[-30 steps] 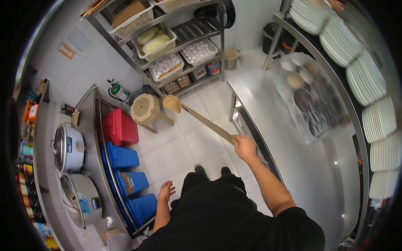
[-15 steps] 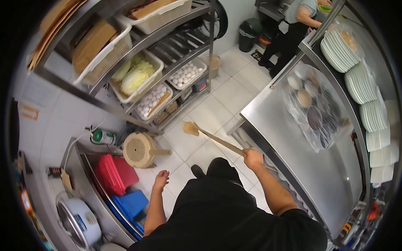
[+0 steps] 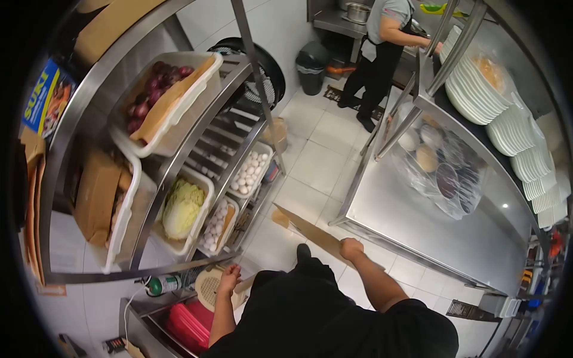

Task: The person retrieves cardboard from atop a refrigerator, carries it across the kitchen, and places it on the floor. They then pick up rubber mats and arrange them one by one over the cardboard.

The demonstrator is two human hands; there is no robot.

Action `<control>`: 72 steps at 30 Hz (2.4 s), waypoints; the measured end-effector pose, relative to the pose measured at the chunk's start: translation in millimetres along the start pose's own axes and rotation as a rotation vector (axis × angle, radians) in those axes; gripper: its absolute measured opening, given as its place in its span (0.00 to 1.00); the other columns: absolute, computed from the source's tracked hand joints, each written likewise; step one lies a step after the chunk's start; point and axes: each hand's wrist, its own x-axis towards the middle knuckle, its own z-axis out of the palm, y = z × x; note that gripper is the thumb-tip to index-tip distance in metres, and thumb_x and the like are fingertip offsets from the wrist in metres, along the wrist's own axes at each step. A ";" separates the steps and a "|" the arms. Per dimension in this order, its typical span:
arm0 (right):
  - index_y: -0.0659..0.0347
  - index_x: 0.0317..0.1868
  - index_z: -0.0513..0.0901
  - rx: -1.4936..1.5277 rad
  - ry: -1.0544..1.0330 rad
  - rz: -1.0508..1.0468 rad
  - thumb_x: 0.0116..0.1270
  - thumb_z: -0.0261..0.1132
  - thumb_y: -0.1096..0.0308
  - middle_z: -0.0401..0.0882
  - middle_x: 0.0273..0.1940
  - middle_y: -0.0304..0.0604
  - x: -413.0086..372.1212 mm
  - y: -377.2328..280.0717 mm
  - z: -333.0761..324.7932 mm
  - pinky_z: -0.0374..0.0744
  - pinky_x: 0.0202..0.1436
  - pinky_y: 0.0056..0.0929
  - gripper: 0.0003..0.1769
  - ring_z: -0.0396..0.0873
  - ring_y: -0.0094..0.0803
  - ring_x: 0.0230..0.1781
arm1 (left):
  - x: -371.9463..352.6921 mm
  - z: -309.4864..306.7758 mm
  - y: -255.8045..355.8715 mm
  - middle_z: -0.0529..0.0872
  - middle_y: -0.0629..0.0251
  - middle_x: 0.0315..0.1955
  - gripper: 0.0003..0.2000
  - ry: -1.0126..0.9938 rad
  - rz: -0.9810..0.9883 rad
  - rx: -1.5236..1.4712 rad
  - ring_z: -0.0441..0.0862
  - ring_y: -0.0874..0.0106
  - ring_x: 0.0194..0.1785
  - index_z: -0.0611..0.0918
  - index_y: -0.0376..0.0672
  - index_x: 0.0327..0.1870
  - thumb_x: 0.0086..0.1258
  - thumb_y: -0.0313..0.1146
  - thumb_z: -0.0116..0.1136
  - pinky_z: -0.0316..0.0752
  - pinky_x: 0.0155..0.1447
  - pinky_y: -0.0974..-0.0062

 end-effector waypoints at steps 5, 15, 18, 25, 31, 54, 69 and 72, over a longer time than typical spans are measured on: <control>0.47 0.54 0.89 0.121 -0.005 0.156 0.64 0.61 0.58 0.86 0.54 0.49 -5.2 -7.7 11.4 0.81 0.62 0.45 0.19 0.84 0.46 0.57 | 64.7 -5.4 41.9 0.85 0.67 0.40 0.28 -0.102 0.074 0.181 0.79 0.75 0.38 0.77 0.39 0.66 0.71 0.46 0.66 0.77 0.38 0.73; 0.49 0.53 0.89 0.374 0.021 0.574 0.63 0.63 0.54 0.86 0.55 0.47 -105.7 -18.6 126.9 0.81 0.61 0.43 0.21 0.83 0.45 0.58 | 143.5 -14.2 95.7 0.84 0.67 0.43 0.23 -0.436 0.159 0.406 0.80 0.73 0.41 0.78 0.41 0.63 0.74 0.46 0.63 0.78 0.41 0.71; 0.48 0.53 0.89 0.525 0.019 0.719 0.62 0.62 0.58 0.87 0.55 0.46 -163.5 -31.0 161.3 0.81 0.61 0.42 0.20 0.84 0.45 0.58 | 147.6 -10.1 99.7 0.83 0.68 0.47 0.21 -0.508 0.085 0.468 0.80 0.71 0.44 0.78 0.44 0.61 0.75 0.46 0.62 0.79 0.43 0.69; 0.49 0.56 0.88 0.752 0.027 1.025 0.60 0.65 0.55 0.86 0.56 0.47 -261.4 -21.4 226.5 0.81 0.63 0.41 0.23 0.83 0.44 0.59 | 147.8 48.3 98.3 0.83 0.68 0.49 0.18 -0.641 0.052 0.628 0.81 0.69 0.48 0.79 0.46 0.59 0.76 0.46 0.61 0.80 0.46 0.66; 0.56 0.55 0.88 0.995 0.023 1.141 0.61 0.67 0.50 0.86 0.57 0.49 -313.6 8.9 291.7 0.80 0.64 0.41 0.26 0.83 0.44 0.60 | 108.3 142.6 113.8 0.83 0.64 0.53 0.21 -0.760 0.168 0.876 0.82 0.66 0.50 0.78 0.44 0.63 0.76 0.45 0.62 0.81 0.48 0.66; 0.64 0.45 0.90 1.555 0.413 1.632 0.60 0.69 0.53 0.89 0.39 0.57 -415.0 185.9 498.9 0.84 0.49 0.42 0.23 0.89 0.49 0.43 | -267.6 676.1 44.9 0.88 0.59 0.52 0.20 -1.466 0.891 1.262 0.84 0.74 0.45 0.80 0.39 0.64 0.75 0.38 0.63 0.79 0.53 0.74; 0.59 0.50 0.89 1.701 0.430 2.047 0.67 0.65 0.53 0.88 0.46 0.57 -486.0 333.3 357.7 0.81 0.55 0.47 0.21 0.85 0.54 0.51 | -572.5 1060.0 -61.3 0.86 0.59 0.56 0.19 -2.070 1.059 1.346 0.86 0.68 0.46 0.80 0.39 0.61 0.74 0.39 0.62 0.80 0.54 0.71; 0.59 0.53 0.87 1.688 0.460 2.039 0.67 0.66 0.54 0.87 0.47 0.58 -481.6 382.1 399.4 0.81 0.56 0.46 0.21 0.85 0.53 0.52 | -619.6 1119.0 -110.8 0.86 0.59 0.55 0.17 -2.074 1.172 1.189 0.85 0.68 0.43 0.82 0.39 0.59 0.74 0.37 0.62 0.81 0.49 0.71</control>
